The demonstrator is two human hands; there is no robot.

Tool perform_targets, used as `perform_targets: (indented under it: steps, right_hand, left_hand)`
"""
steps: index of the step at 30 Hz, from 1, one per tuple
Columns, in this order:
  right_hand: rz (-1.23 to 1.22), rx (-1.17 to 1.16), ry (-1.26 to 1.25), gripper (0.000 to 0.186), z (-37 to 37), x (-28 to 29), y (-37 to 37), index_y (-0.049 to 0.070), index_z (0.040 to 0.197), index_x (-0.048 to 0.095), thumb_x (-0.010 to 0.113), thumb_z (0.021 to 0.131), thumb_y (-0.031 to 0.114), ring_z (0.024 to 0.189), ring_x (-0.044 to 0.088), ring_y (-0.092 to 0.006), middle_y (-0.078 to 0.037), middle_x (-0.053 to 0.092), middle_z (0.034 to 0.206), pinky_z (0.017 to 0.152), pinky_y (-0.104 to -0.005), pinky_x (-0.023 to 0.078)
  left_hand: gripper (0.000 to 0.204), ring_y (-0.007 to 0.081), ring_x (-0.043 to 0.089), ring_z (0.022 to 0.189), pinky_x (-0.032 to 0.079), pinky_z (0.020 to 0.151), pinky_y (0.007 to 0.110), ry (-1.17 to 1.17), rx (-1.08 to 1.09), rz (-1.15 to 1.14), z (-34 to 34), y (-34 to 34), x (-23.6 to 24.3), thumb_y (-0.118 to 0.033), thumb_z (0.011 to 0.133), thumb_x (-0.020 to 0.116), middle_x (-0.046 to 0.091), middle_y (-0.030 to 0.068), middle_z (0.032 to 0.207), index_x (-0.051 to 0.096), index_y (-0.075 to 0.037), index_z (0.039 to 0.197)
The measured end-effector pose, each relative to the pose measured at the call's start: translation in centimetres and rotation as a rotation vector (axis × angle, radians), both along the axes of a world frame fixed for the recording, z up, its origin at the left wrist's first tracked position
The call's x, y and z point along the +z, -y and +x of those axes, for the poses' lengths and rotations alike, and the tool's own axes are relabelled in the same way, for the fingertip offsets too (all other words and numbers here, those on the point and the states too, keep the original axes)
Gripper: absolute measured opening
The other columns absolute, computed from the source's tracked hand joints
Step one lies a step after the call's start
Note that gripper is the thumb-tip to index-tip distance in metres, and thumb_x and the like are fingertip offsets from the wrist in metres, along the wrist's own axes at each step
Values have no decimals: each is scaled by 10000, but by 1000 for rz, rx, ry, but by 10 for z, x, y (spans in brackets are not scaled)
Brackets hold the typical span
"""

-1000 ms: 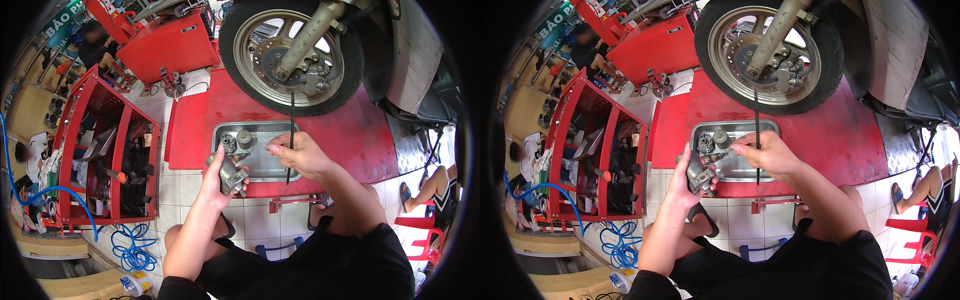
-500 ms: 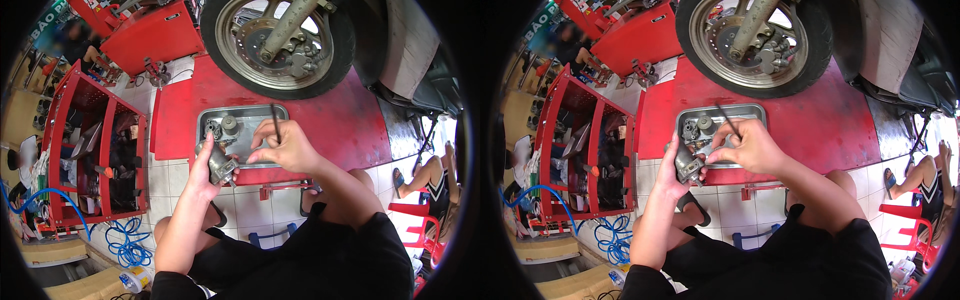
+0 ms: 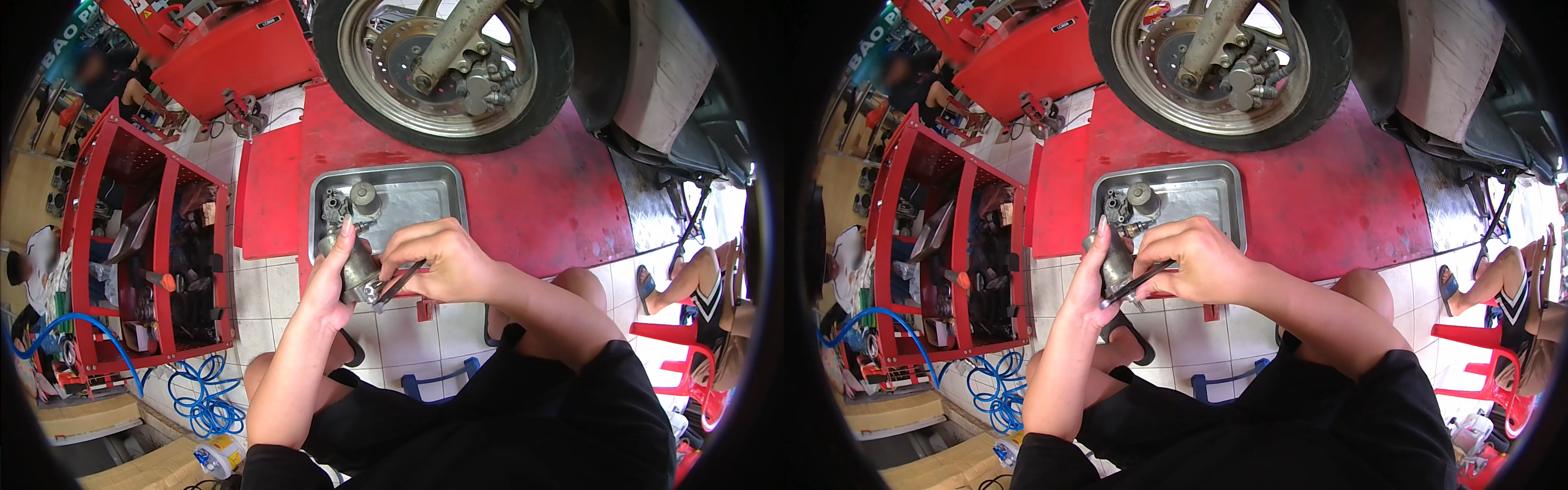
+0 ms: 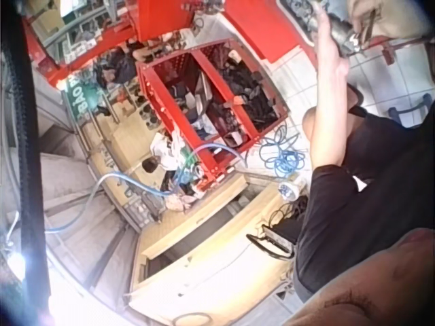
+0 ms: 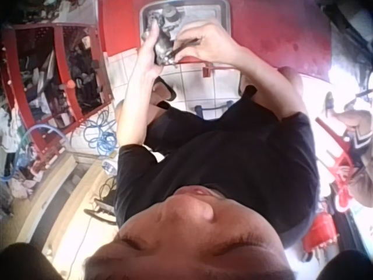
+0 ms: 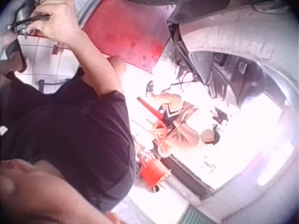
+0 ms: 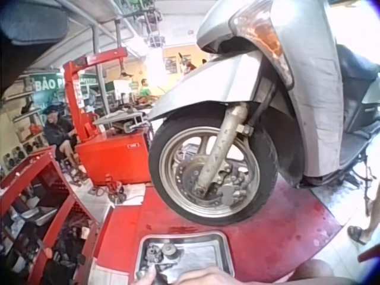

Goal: The person disassembles a cylindrical motorcycle component over a metal tray, using a screwdriver to remove internal parts and place them into the tray. The person then picks up a cylindrical canister and uses the screwdriver to pry or scrape its surface.

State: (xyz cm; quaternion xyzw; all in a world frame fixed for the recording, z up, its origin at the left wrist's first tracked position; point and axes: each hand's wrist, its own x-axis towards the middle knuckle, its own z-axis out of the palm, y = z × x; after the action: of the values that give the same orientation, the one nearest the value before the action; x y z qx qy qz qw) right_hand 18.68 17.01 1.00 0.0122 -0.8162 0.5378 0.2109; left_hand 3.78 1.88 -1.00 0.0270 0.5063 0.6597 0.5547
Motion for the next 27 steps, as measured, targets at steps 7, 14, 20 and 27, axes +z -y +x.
perform_targets:
  steps: [7,14,20,27]
  right_hand:
    - [80,-2,38,241,1,0,0,8,882,764,907,692,52,768,717,-225,-67,714,886,639,-329,551]
    - [221,0,-14,261,3,-2,-1,30,867,756,923,680,105,749,705,-232,-56,710,888,633,-336,547]
    - [131,8,-32,298,2,3,1,18,950,751,910,713,101,765,706,-232,-85,707,919,662,-350,554]
    - [97,66,-84,215,3,2,-4,51,945,744,848,758,63,773,693,-277,-71,673,884,660,-382,541]
  left_hand:
    - [488,184,697,793,596,655,333,-28,33,-2,8,-4,10,-562,951,694,659,65,891,623,-89,1049]
    - [462,194,693,818,604,656,340,-30,4,-17,5,0,0,-554,969,667,644,56,908,617,-108,1079]
    - [509,254,707,806,627,656,402,129,-50,17,-1,1,-10,-586,990,604,668,110,899,618,-82,1060]
    - [512,278,723,857,640,781,461,258,-2,79,-3,4,-23,-572,951,671,679,105,930,628,-70,1047]
